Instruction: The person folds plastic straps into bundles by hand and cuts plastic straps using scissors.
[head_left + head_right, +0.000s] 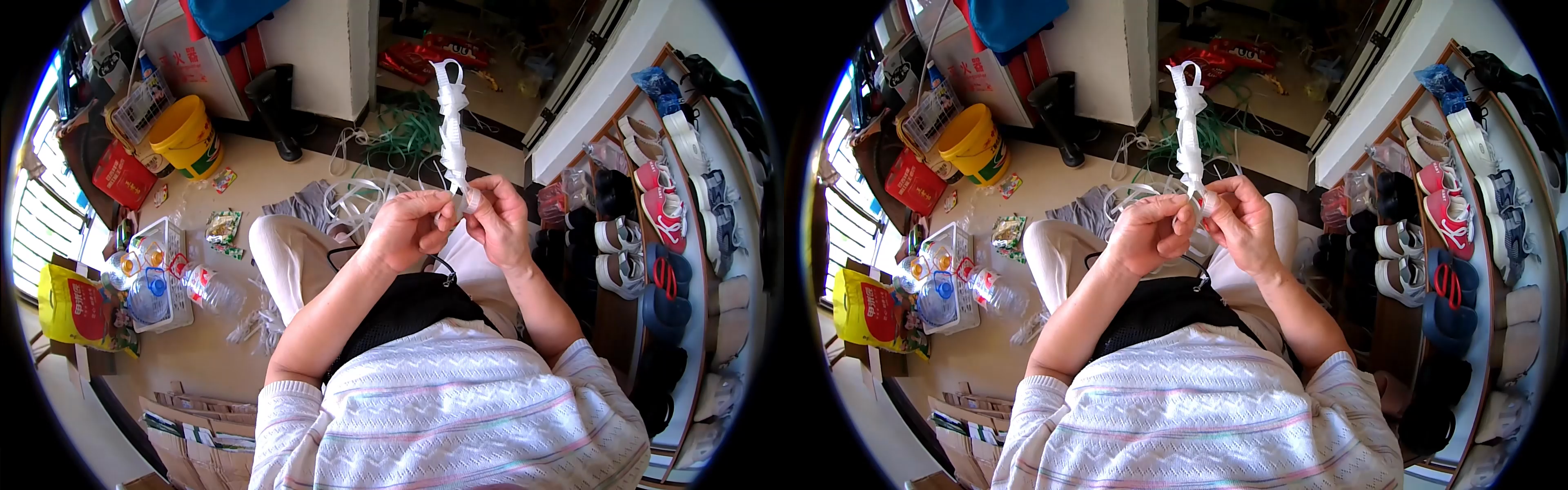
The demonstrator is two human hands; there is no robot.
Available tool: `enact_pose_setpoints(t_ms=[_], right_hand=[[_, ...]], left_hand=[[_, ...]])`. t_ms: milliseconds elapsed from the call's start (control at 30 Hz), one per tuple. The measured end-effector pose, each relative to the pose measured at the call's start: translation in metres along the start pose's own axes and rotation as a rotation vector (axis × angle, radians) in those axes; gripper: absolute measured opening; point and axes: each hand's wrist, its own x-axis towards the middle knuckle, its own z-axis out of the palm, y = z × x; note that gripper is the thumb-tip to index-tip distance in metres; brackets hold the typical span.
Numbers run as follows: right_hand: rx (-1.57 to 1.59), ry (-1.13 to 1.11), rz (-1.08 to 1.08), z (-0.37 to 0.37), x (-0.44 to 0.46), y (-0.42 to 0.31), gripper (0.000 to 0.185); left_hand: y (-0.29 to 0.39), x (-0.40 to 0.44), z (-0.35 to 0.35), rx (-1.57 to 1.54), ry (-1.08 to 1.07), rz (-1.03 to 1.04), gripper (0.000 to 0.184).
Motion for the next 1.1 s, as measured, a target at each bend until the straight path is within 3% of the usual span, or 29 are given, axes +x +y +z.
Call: enact_pose_setpoints(t_ms=[133, 233, 367, 433, 633, 733, 1100], right_hand=[[-0.002, -0.001, -0.011, 0.003, -0.001, 0.002, 0.013], [0.006, -0.016, 0.016, 0.005, -0.005, 0.002, 0.013], [0.048, 0.027, 0.002, 0.002, -0.004, 0.002, 0.013], [0.015, 0.059, -0.019, 0.007, -0.003, 0.0, 0.012], [-0.011, 0.078, -0.013, 0.014, -0.007, 0.001, 0.012], [-0.023, 0.061, -0.016, 0.014, -0.005, 0.0, 0.012], [-0.056, 0.063, 0.013, 0.015, -0.007, 0.002, 0.011]], left_hand=[[0.004, -0.002, 0.002, -0.074, -0.051, 0.12, 0.026], [0.004, -0.002, 0.004, -0.18, 0.062, 0.182, 0.025], [0.0, -0.003, 0.011, 0.004, 0.141, 0.017, 0.025], [0.003, -0.004, 0.013, 0.027, 0.074, 0.068, 0.025], [0.002, -0.009, 0.016, 0.038, 0.23, 0.095, 0.024], [0.003, -0.007, 0.012, -0.073, 0.107, 0.153, 0.023], [0.006, -0.004, 0.015, -0.017, 0.153, 0.126, 0.024]])
